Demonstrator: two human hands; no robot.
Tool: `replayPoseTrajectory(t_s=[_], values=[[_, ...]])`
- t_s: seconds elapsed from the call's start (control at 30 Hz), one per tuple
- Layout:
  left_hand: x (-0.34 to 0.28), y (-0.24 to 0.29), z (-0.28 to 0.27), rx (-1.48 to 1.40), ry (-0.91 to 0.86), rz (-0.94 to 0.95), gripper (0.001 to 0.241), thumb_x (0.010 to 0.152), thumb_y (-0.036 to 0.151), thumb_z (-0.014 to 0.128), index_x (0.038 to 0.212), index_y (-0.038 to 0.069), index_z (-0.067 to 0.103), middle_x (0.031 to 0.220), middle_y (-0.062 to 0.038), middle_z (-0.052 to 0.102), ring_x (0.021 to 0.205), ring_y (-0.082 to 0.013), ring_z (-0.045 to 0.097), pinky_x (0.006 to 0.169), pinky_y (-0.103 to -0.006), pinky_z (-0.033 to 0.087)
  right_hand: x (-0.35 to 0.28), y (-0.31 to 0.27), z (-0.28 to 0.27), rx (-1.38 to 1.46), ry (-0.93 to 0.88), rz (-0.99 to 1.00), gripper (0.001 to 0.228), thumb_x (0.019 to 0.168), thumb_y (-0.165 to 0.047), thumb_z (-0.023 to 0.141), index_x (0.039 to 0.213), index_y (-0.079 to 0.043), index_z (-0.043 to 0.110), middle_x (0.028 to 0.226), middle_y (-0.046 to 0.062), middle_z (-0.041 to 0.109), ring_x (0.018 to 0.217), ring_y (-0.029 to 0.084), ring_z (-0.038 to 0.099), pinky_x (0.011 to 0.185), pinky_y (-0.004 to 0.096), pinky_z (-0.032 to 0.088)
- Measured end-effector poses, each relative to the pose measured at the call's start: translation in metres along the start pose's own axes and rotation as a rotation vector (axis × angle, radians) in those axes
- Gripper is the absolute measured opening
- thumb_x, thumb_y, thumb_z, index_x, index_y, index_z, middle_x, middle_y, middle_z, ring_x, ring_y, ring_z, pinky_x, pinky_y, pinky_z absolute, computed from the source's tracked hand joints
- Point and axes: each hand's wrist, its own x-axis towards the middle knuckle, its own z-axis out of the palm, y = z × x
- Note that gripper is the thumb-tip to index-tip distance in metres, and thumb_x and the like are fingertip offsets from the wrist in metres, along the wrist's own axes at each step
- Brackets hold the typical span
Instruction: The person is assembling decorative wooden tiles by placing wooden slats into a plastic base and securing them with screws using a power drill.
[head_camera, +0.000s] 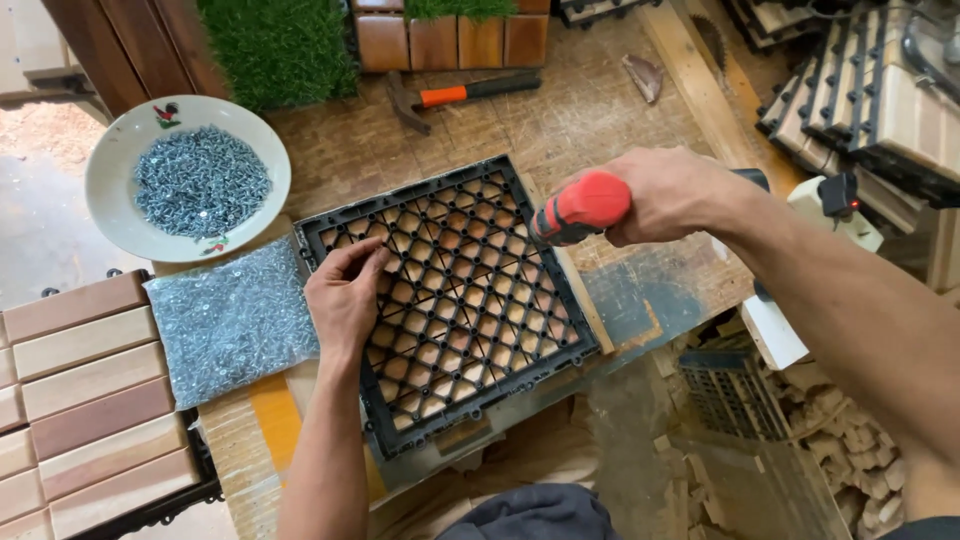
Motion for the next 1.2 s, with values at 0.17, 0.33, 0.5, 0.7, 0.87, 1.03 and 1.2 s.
replayPoseTrajectory(t_s=[0.17, 0.33, 0.5, 0.7, 0.87, 1.03, 1.2], values=[[0.008, 0.021, 0.001, 0.078, 0.015, -0.103, 0.022, 0.086, 0.019, 0.081, 0.107, 0.013, 0.082, 0.101, -0.008, 0.079, 0.099, -0.013, 0.072, 0.089, -0.0307, 0.057, -0.047, 0.015, -0.021, 0.389, 0.068, 0.027, 0.043, 0.076, -0.015, 0.076, 0.119, -0.021, 0.07, 0.089, 0.009, 0.071, 0.077, 0.024, 0.066, 0.074, 0.037, 0.059], [0.013, 0.014, 0.028, -0.524, 0.002, -0.356, 0.025, 0.084, 0.008, 0.082, 0.107, 0.001, 0.078, 0.089, -0.011, 0.079, 0.079, -0.0163, 0.075, 0.079, -0.0271, 0.064, -0.044, 0.027, 0.068, 0.936, 0.337, -0.142, 0.026, 0.081, -0.01, 0.081, 0.106, -0.005, 0.074, 0.049, 0.01, 0.061, 0.036, 0.021, 0.06, 0.035, 0.033, 0.055], [0.007, 0.037, 0.046, -0.987, -0.16, -0.769, 0.02, 0.098, 0.016, 0.068, 0.11, 0.0, 0.071, 0.102, -0.016, 0.077, 0.089, -0.0222, 0.074, 0.081, -0.0316, 0.063, -0.025, -0.021, 0.15, 1.201, 0.774, -0.462, 0.016, 0.077, -0.013, 0.084, 0.088, -0.013, 0.073, 0.068, -0.001, 0.071, 0.065, 0.016, 0.069, 0.068, 0.036, 0.065], [0.002, 0.013, 0.059, -1.063, -0.107, -0.804, 0.031, 0.085, 0.032, 0.078, 0.099, 0.007, 0.068, 0.097, -0.008, 0.069, 0.085, -0.0186, 0.068, 0.079, -0.0302, 0.063, -0.027, -0.055, 0.166, 1.318, 0.594, -0.305, 0.011, 0.079, -0.017, 0.084, 0.08, -0.011, 0.076, 0.057, 0.004, 0.072, 0.051, 0.018, 0.07, 0.057, 0.037, 0.065], [-0.005, 0.011, 0.059, -1.098, -0.064, -0.813, 0.034, 0.08, 0.035, 0.082, 0.095, 0.008, 0.068, 0.094, -0.008, 0.071, 0.077, -0.0172, 0.067, 0.073, -0.0296, 0.062, -0.028, -0.061, 0.171, 1.206, 0.713, -0.437, 0.068, 0.081, -0.017, 0.08, 0.146, -0.013, 0.058, 0.081, 0.002, 0.079, 0.071, 0.015, 0.075, 0.072, 0.038, 0.068], [-0.016, 0.019, 0.05, -1.056, -0.075, -0.843, 0.031, 0.082, 0.032, 0.082, 0.094, 0.007, 0.068, 0.088, -0.009, 0.072, 0.072, -0.0158, 0.069, 0.067, -0.0263, 0.063, -0.035, -0.041, 0.161, 1.019, 0.726, -0.561, 0.084, 0.076, -0.015, 0.084, 0.152, -0.007, 0.049, 0.138, 0.009, 0.07, 0.119, 0.014, 0.069, 0.106, 0.03, 0.051], [-0.016, 0.027, 0.042, -0.935, -0.305, -0.805, 0.022, 0.094, 0.011, 0.071, 0.105, -0.008, 0.071, 0.095, -0.022, 0.075, 0.077, -0.0243, 0.074, 0.077, -0.0321, 0.065, -0.035, -0.009, 0.15, 0.921, 0.696, -0.677, 0.082, 0.077, -0.017, 0.084, 0.15, -0.006, 0.05, 0.142, 0.012, 0.067, 0.11, 0.019, 0.076, 0.099, 0.033, 0.058]])
